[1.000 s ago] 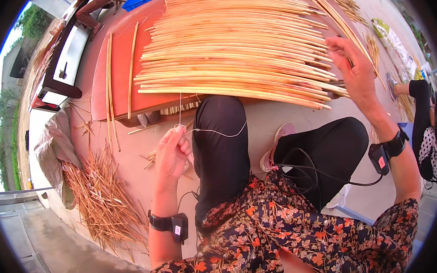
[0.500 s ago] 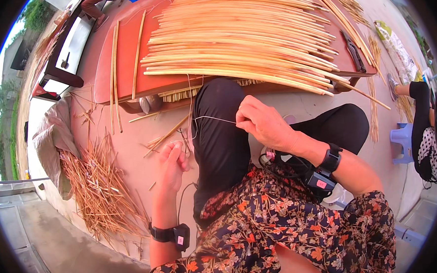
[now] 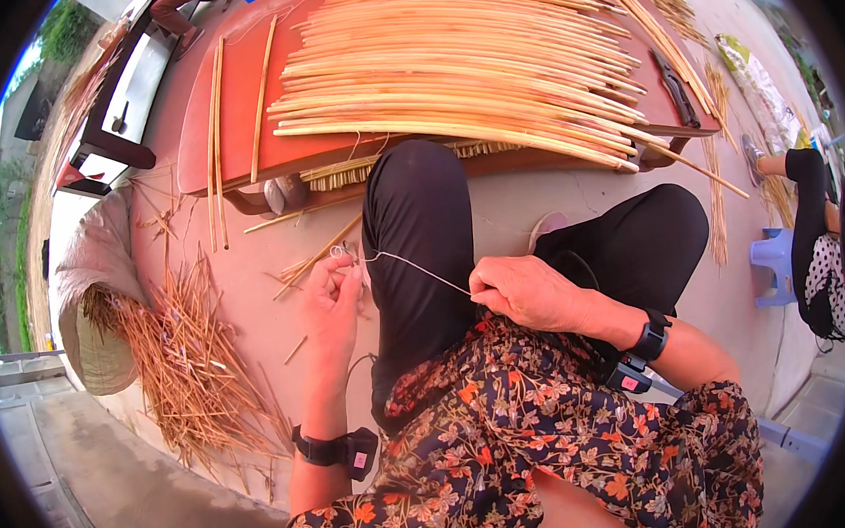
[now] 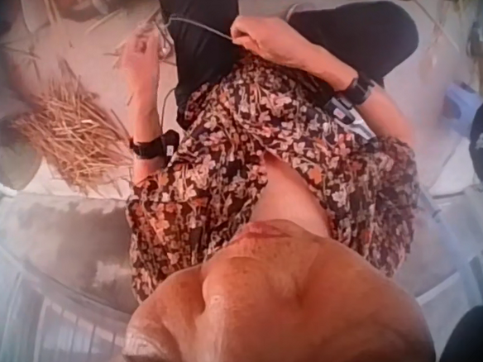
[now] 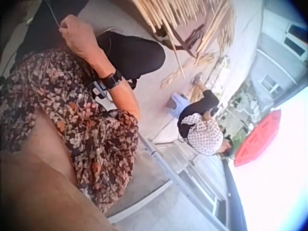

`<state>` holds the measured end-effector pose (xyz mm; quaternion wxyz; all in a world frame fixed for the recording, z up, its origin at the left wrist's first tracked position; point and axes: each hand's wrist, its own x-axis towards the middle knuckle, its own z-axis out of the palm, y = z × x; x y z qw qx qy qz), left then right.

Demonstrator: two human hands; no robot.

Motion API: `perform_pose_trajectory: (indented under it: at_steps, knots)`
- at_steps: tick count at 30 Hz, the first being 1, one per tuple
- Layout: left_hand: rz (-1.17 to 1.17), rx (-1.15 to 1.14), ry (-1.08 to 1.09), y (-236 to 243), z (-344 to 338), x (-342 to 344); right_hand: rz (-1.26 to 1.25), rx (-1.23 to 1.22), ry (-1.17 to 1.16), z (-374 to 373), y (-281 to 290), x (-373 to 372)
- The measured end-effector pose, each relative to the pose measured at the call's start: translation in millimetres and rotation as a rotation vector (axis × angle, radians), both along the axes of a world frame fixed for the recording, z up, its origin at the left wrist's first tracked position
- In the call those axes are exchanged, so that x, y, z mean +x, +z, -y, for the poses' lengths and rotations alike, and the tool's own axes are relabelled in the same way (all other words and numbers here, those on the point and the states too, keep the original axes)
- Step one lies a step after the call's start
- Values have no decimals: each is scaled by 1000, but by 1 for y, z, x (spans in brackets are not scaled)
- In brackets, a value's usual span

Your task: The person binds multiple bamboo sticks together with white thread by hand and uses shears to trim the ends of the sticks to create a uniform edge.

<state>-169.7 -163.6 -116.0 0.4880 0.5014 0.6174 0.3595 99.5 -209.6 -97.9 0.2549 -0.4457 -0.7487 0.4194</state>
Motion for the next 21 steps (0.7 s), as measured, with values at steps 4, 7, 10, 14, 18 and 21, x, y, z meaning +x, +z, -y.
perform_pose_trajectory:
  at_steps: [4, 7, 10, 14, 18, 21]
  knots:
    - [-184, 221, -166, -2, -4, 21, 59, -2, -42, 6, -7, 8]
    - [-285, 348, -241, -5, -3, 13, 66, 3, -39, 11, -11, 13]
    - [-498, 402, -414, 33, 7, 16, 81, 27, 5, 17, -25, 19]
    - [-727, 612, -389, 77, 11, 20, 159, 151, -50, 23, -25, 30]
    - [-825, 603, -263, 114, -2, 5, 346, 517, -313, 10, 2, 65]
    - [-803, 706, -266, 136, -7, 10, 584, 774, -418, -22, 23, 91]
